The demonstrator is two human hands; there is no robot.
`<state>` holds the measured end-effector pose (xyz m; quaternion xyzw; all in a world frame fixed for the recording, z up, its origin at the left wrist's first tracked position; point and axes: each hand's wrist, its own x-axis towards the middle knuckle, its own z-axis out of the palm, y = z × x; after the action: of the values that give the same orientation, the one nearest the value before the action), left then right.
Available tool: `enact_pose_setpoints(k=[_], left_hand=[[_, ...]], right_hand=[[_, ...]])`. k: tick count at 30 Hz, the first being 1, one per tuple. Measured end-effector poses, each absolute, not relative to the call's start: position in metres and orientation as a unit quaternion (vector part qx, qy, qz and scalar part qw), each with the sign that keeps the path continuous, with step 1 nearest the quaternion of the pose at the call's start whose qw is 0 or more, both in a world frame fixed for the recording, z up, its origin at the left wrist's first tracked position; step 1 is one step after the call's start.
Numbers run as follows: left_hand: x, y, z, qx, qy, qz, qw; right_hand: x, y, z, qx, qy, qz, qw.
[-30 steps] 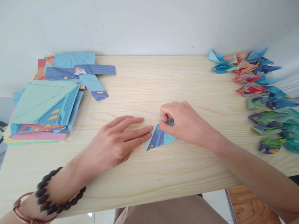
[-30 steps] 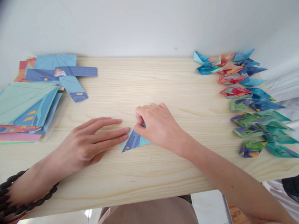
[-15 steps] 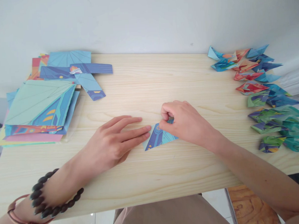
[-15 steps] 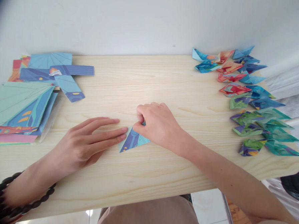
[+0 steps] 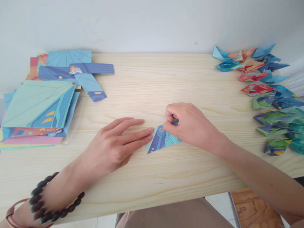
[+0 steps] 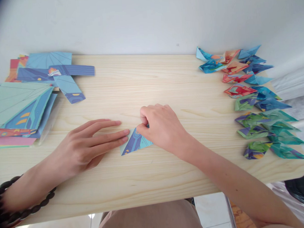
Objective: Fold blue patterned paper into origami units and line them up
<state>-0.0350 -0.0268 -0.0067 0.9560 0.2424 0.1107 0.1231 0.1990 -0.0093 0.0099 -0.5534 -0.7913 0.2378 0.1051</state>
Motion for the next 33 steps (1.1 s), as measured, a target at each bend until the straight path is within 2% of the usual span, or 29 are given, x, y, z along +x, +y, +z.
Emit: enact_pose_setpoints(k=[33], left_hand=[[-0.036,-0.027,-0.009,0.95,0.252,0.116,0.141]], right_hand=[[0.233,-0.006,0.0,-0.508,-0.816,0.225,0.159]])
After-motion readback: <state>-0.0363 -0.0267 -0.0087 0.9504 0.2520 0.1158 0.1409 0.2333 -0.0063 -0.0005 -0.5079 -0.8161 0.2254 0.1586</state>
